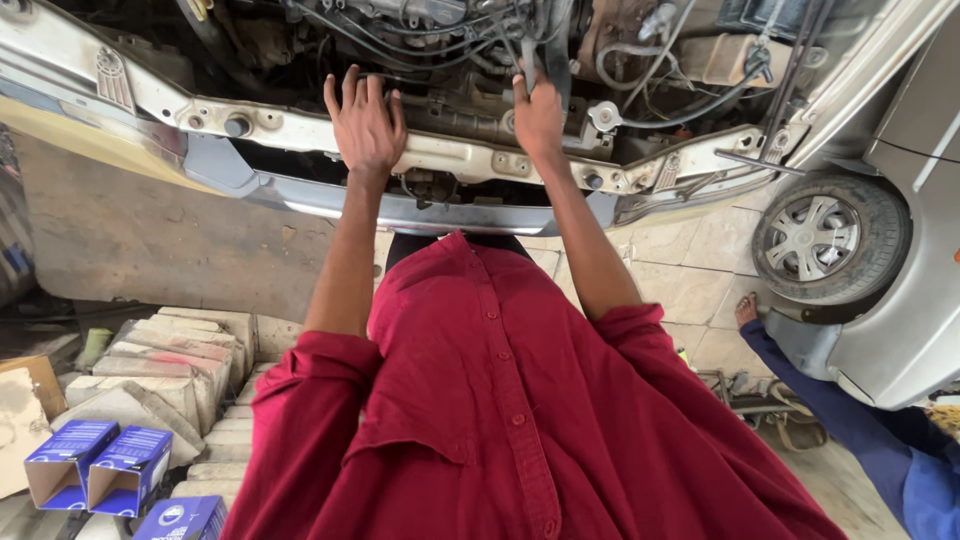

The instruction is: The person uses a wrench to tighten bolts on the front frame and engine components of a car with the hood open. They work on the radiator support area and underneath the front bumper, adjusting the tool and reaching into the engine bay.

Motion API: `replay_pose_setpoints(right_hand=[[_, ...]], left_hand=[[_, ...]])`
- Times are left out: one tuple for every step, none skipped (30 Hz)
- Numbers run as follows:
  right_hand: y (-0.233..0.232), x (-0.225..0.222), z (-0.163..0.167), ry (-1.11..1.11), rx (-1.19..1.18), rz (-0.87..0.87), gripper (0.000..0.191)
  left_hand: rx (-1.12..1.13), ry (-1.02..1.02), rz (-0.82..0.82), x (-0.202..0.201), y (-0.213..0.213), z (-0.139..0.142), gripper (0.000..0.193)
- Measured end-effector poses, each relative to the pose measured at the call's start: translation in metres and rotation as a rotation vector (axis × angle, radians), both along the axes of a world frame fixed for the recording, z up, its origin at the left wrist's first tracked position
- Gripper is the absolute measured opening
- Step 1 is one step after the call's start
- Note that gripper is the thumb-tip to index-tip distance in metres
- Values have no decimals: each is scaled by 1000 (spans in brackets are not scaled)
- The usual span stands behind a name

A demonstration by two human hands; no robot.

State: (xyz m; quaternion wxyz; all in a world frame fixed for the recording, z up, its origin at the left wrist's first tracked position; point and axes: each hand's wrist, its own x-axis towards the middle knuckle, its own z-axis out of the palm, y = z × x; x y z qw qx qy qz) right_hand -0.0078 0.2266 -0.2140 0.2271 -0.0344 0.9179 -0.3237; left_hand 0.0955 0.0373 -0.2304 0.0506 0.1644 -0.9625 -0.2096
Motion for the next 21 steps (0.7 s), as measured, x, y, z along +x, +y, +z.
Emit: replay_pose_setpoints(right_hand=[[-3,-1,-3,-38,32,31,43],[-5,-1,-4,-72,60,59,46],[-7,-1,-7,-39,79,39,43],[-7,-1,-10,-16,100,23,42],[-8,0,-13,0,118,2,42],[-7,1,-16,-17,120,-9,42],[-7,0,-19,-24,119,-20,43],[-6,-1,-22,-25,118,-32,45],[-5,-2,-25,161,21,9,38],[-4,-4,-28,338,-77,55,33],[-3,-3,-30,502,-179,109,29],[-3,-3,-32,445,-151,108,30],[-3,-4,-32,396,-128,106,31],[-4,-3,-33,358,-109,103,33],[-5,-4,-33,205,-54,14,35],[-6,-4,-33,45,2,-70,36],[-8,0,-32,-130,62,-155,38],[-9,3,-32,-23,28,-87,37],[-10,5,-32,89,-13,-14,36],[-13,7,-32,211,-61,62,36],[-13,10,-33,157,-95,-6,36]], left_hand=[[-24,25,8,-1,-1,-3,29],[-51,53,13,-1,-2,-5,30],[-12,62,20,-1,-3,-7,28],[30,61,32,0,-5,-9,26],[69,53,38,0,-6,-12,24],[63,52,36,1,-8,-15,24],[56,61,33,1,-9,-17,24],[47,76,30,2,-10,-19,24],[57,90,30,2,-12,-21,24],[70,96,31,3,-12,-24,23],[82,94,34,3,-13,-26,23],[78,91,41,4,-13,-28,21],[69,94,47,5,-14,-29,20],[56,110,51,5,-14,-31,19],[55,123,48,6,-15,-32,20],[55,131,47,6,-15,-33,20],[60,126,42,7,-16,-34,20],[79,110,45,8,-16,-35,19],[94,102,50,8,-16,-34,17],[101,105,56,9,-17,-37,16],[95,112,56,10,-17,-38,16]])
